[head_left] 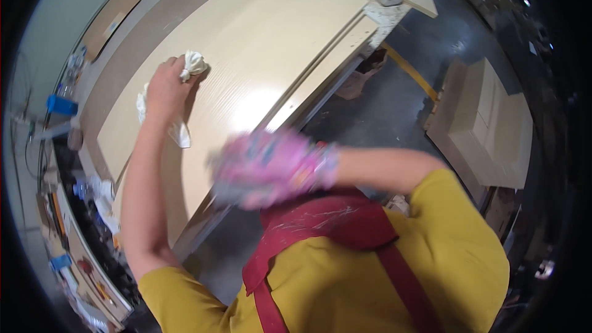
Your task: The person sands a large, light-colored wooden board using a sanding block held in their right hand. They repeatedly wipe the surface with a white cloth held in their left hand to remove dust. The person works on a single board throughout the clip, alternating between sanding and wiping motions.
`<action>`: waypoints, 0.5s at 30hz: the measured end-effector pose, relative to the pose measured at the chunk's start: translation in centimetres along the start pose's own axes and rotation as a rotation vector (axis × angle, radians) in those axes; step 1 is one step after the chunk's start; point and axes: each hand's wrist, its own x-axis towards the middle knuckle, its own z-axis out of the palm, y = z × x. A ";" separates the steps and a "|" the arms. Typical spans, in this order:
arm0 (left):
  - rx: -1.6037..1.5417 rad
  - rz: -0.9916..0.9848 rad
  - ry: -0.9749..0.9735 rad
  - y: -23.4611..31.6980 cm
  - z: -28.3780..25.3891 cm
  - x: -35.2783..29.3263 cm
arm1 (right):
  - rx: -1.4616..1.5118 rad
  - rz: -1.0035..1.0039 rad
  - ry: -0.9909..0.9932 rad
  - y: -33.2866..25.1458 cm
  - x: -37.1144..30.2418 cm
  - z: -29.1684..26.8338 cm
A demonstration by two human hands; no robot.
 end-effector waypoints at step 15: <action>-0.384 -0.477 -0.074 -9.5 -5.8 -15.1 | 0.064 -0.103 -0.354 -3.8 6.2 5.7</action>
